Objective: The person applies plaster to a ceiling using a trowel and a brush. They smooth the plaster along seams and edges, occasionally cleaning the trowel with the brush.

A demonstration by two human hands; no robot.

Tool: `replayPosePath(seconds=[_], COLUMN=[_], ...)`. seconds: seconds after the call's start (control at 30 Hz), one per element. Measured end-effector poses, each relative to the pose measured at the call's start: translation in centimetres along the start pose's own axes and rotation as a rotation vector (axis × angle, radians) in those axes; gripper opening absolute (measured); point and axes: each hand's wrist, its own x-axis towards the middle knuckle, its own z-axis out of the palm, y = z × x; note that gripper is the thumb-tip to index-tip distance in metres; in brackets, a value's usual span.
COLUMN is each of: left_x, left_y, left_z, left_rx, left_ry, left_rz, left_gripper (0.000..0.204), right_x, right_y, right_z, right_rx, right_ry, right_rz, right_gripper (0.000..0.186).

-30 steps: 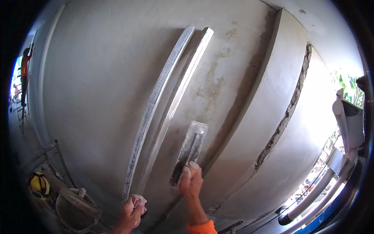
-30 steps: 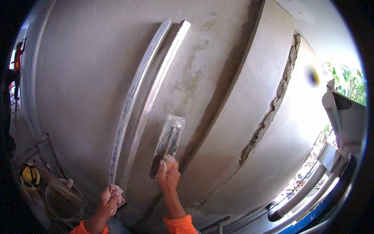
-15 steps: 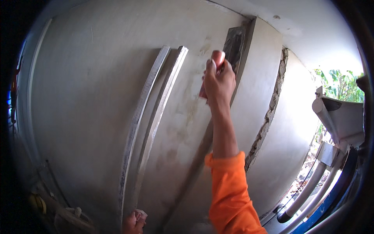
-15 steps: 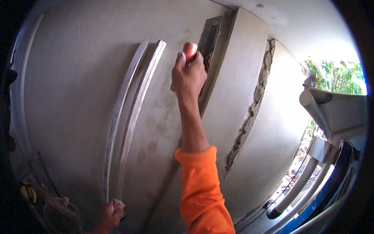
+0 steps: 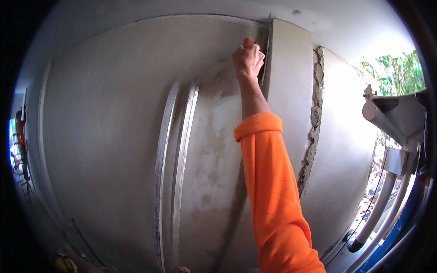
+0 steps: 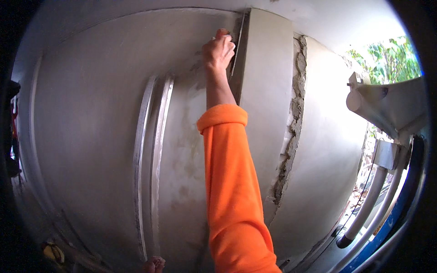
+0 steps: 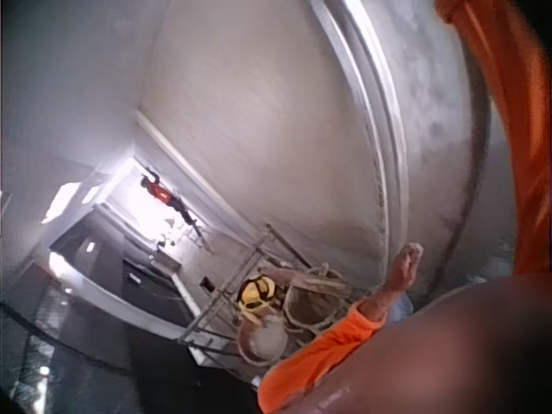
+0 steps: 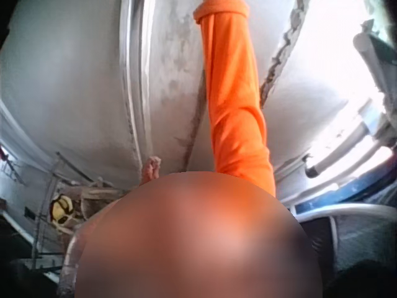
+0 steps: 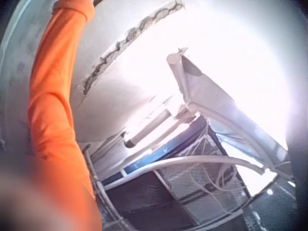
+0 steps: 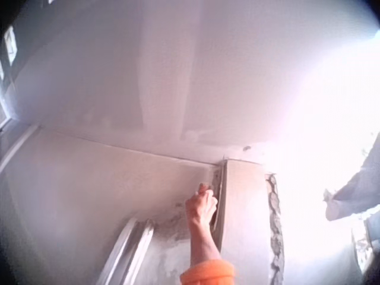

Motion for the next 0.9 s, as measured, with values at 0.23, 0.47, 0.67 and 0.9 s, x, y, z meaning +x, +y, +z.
replayPosePath(seconds=[0.23, 0.47, 0.67, 0.9], left_x=[-3.6, -5.0, -3.6, -9.1], left_y=[-7.3, -10.5, -5.5, -22.1], left_z=[-1.3, -3.3, -3.4, -1.2], left_rx=[0.064, 0.006, 0.220, 0.555], left_ry=[-0.093, -0.162, -0.088, -0.203], left_rz=[-0.159, -0.332, -0.318, -0.196], left_gripper=[0.020, 0.030, 0.038, 0.035], right_x=[1.2, 2.2, 2.7, 3.1], right_y=[1.6, 1.9, 2.0, 2.8], right_z=[1.5, 1.3, 1.5, 1.8], right_rx=[-0.009, 0.099, 0.089, 0.104], right_ry=[0.036, -0.027, 0.036, 0.053], right_rz=[-0.022, 0.059, 0.032, 0.044], right_gripper=[0.017, 0.027, 0.025, 0.023])
